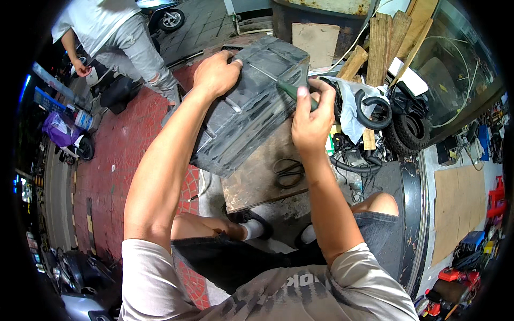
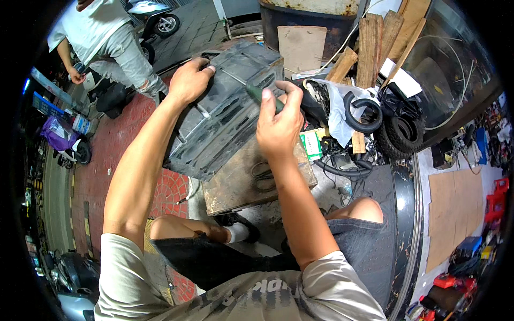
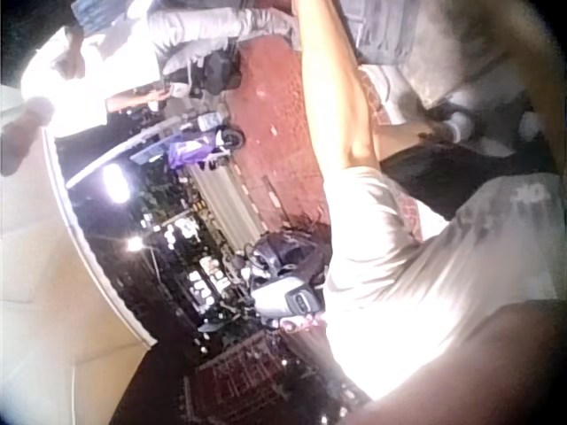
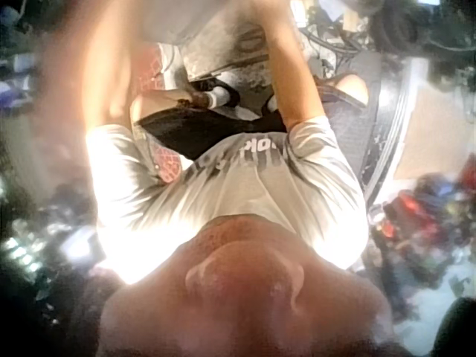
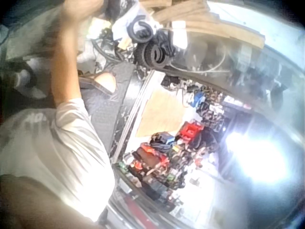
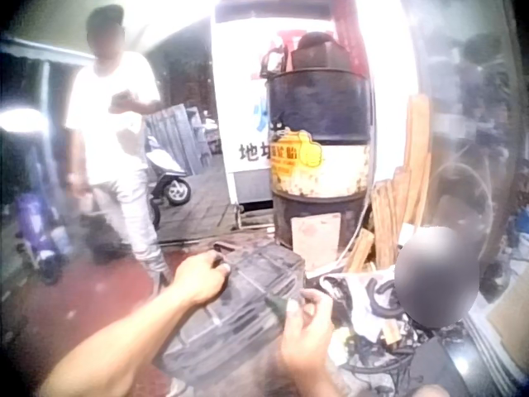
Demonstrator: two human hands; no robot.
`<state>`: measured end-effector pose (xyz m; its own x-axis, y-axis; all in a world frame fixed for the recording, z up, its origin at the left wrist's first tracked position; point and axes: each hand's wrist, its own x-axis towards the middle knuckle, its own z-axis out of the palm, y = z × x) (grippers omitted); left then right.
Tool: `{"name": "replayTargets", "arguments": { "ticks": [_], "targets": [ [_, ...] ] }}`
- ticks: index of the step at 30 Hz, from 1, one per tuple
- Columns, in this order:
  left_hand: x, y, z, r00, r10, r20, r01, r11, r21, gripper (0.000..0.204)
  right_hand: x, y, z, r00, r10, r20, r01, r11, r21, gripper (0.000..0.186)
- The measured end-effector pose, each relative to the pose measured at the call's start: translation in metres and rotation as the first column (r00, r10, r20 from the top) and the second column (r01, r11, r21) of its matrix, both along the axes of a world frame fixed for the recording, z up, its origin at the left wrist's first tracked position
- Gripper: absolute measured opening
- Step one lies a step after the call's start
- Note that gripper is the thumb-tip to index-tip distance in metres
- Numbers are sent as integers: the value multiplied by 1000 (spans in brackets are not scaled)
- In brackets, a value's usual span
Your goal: The person uses a screwdriver to pry open a large black plastic battery enclosure, removes an internal wire and component, and then uses the screwdriver to work inside the casing.
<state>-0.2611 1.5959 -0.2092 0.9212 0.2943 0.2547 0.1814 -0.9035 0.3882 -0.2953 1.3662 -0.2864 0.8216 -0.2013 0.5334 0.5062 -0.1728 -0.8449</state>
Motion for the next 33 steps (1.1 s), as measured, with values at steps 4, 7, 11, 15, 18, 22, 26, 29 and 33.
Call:
{"name": "replayTargets", "arguments": {
  "ticks": [4,7,11,15,18,22,26,29,33],
  "targets": [
    [3,-6,3,1000,7,-4,-7,1000,8,54,7,7,-15,987,67,145,-91,983,161,28],
    [2,-4,3,1000,16,-20,-16,1000,8,55,7,-4,-7,968,239,-71,-214,943,255,20],
    [1,-3,4,999,19,-31,-19,1000,5,55,8,5,-2,996,6,91,-14,997,80,20],
    [0,-6,4,1000,18,-19,-18,1000,9,55,-1,12,-11,978,-13,207,-32,976,213,28],
    [-5,-1,5,999,30,-22,-30,999,18,54,7,-9,-7,939,298,-172,-265,945,192,37],
    [1,-7,3,1000,20,-19,-20,1000,8,54,12,7,-15,987,-11,161,-8,993,116,27],
    [0,-4,2,999,40,-28,-39,999,30,54,-2,12,-3,993,121,-3,-113,941,319,20],
    [-1,-4,2,999,42,-29,-42,999,16,54,1,-8,1,947,264,-182,-218,946,239,24],
    [0,-11,6,999,36,-29,-35,999,15,53,4,12,-6,978,-40,204,3,984,178,28]
  ]
}}
